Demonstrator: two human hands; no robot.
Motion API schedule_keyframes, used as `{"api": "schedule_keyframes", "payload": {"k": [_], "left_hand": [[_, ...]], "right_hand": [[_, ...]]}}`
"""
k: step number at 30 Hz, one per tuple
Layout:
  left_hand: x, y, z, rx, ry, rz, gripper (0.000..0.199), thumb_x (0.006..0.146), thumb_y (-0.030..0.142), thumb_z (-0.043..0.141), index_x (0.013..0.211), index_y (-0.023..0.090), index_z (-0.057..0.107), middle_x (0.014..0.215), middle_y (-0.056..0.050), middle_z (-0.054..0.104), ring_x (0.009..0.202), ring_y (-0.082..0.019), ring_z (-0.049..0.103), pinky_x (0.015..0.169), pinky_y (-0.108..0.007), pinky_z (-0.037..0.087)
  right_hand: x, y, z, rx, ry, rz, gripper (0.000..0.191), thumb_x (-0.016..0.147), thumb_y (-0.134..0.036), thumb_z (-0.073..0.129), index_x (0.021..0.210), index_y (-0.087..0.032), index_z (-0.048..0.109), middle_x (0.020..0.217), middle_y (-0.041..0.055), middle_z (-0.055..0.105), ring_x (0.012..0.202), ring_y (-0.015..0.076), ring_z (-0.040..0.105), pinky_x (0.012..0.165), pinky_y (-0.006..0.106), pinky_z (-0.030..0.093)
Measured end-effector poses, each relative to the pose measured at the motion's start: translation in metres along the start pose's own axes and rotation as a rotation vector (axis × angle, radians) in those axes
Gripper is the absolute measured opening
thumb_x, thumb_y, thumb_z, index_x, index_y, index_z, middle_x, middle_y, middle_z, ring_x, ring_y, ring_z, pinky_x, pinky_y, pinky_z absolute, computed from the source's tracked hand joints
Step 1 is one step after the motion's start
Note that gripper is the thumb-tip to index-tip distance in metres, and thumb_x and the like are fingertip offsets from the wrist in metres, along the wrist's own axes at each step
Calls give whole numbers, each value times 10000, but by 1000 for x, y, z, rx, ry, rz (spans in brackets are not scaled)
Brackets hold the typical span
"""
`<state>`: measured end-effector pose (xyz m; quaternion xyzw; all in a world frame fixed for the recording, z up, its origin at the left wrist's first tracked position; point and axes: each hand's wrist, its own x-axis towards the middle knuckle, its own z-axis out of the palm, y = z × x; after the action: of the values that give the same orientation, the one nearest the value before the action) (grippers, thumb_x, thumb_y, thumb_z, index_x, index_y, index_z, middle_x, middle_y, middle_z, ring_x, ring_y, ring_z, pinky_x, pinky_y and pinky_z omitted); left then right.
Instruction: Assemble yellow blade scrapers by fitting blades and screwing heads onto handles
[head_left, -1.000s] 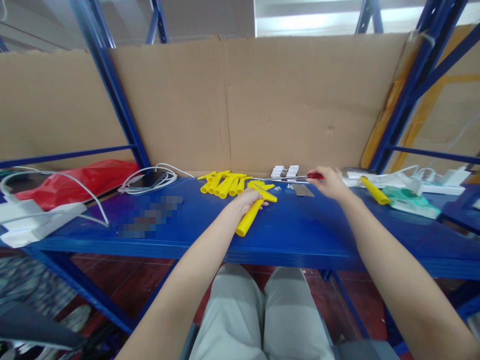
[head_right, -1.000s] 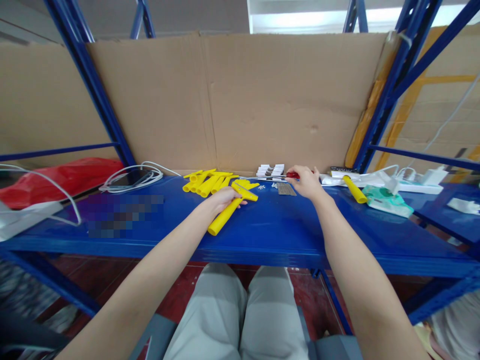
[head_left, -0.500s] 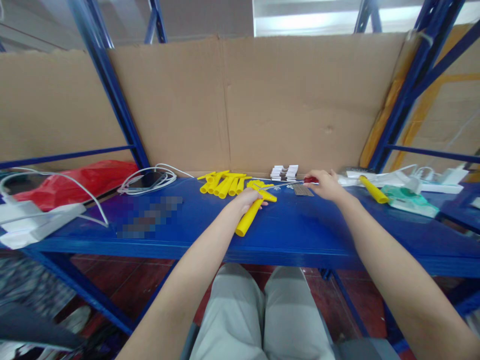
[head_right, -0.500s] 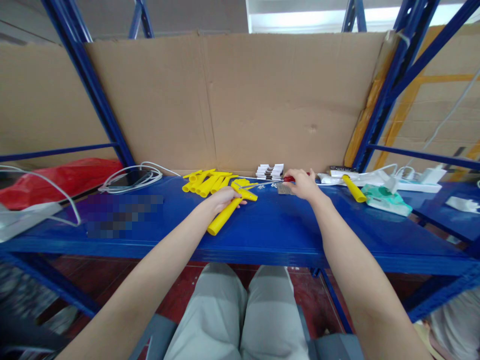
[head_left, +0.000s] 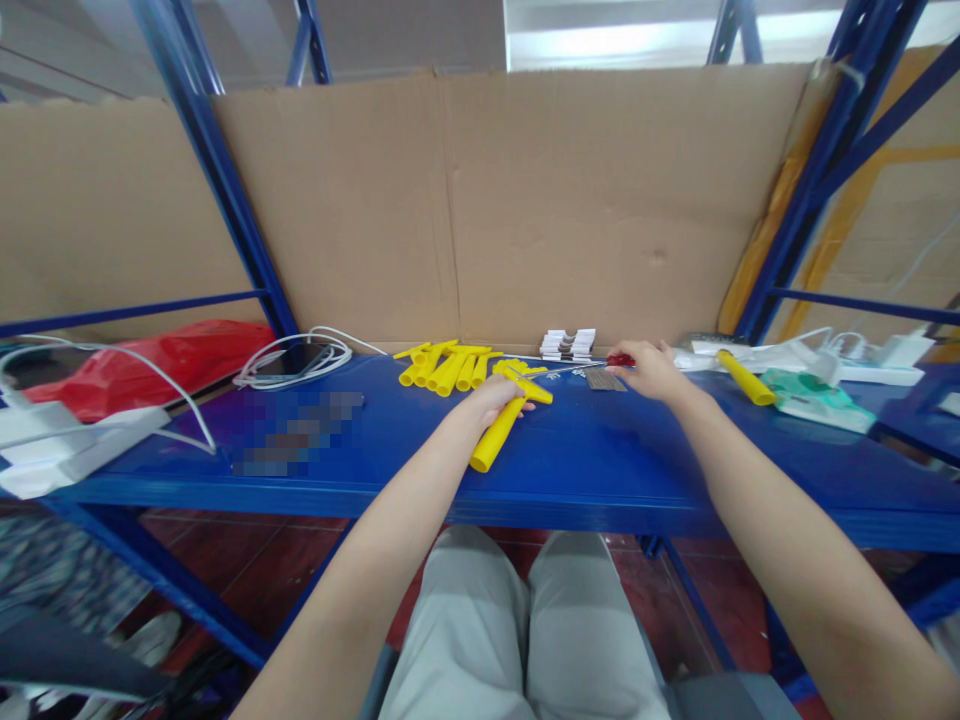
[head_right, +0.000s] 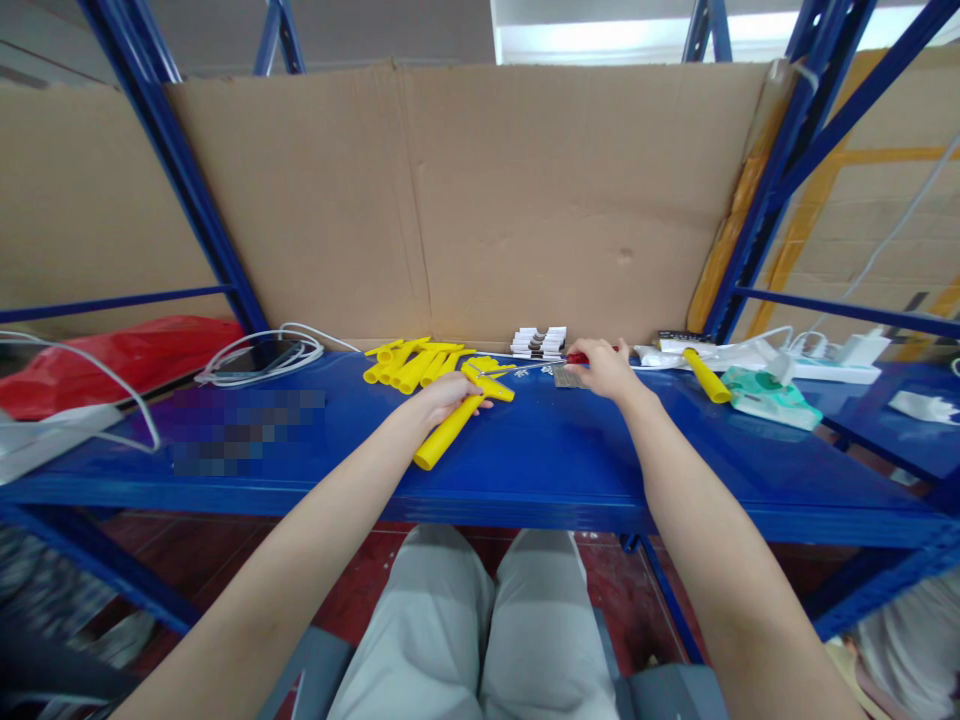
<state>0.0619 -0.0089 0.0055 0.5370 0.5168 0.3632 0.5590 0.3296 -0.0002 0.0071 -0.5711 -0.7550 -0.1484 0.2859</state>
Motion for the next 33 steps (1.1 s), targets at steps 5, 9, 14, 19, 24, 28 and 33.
{"api": "schedule_keyframes", "payload": {"k": [5, 9, 14, 19, 24, 28, 33], "left_hand": [[-4, 1, 1, -8, 19, 9, 271, 837, -4, 464, 1074, 93, 553, 936, -122, 700, 626, -129, 673, 502, -195, 480], [-6, 2, 1, -15, 15, 28, 246, 837, -5, 475, 1051, 89, 551, 981, -142, 693, 630, -130, 677, 507, -199, 487], [-6, 1, 0, 1, 26, 40, 247, 827, 17, 521, 1055, 104, 549, 973, -133, 695, 622, -135, 680, 501, -199, 494], [-8, 2, 1, 20, 42, 57, 284, 811, 26, 554, 1081, 112, 542, 980, -124, 692, 659, -143, 689, 518, -200, 512], [-11, 3, 2, 31, 65, 71, 296, 807, 1, 532, 1082, 111, 532, 1051, -139, 677, 654, -131, 685, 513, -191, 505], [-9, 2, 2, 48, 75, 90, 340, 788, -8, 543, 1102, 121, 531, 1072, -127, 678, 689, -135, 687, 548, -199, 522], [-5, 0, 3, 110, 110, 141, 371, 777, -25, 516, 1127, 98, 536, 1112, -157, 669, 770, -161, 689, 582, -214, 532]], "right_hand": [[0, 2, 2, 3, 11, -20, 176, 792, -342, 541, 885, -244, 654, 915, 83, 713, 933, 299, 601, 903, 623, 315], [0, 2, 1, 12, -6, -8, 172, 787, -334, 545, 887, -242, 650, 937, 86, 713, 950, 303, 600, 908, 633, 309], [1, -1, -1, -3, -12, -2, 166, 784, -321, 546, 892, -245, 648, 960, 84, 710, 969, 305, 593, 929, 656, 272], [1, -4, -2, -23, -19, -6, 165, 779, -301, 556, 906, -242, 643, 959, 84, 708, 969, 304, 591, 937, 654, 256], [1, -4, -2, -46, 5, -35, 142, 791, -301, 538, 884, -246, 630, 931, 70, 706, 958, 297, 582, 934, 657, 235], [1, -7, -3, -97, 15, -59, 140, 804, -294, 522, 880, -242, 628, 924, 77, 702, 957, 292, 571, 938, 634, 239], [-1, -18, -11, -173, 33, -89, 166, 827, -284, 496, 894, -244, 642, 948, 95, 694, 961, 295, 553, 943, 604, 245]]}}
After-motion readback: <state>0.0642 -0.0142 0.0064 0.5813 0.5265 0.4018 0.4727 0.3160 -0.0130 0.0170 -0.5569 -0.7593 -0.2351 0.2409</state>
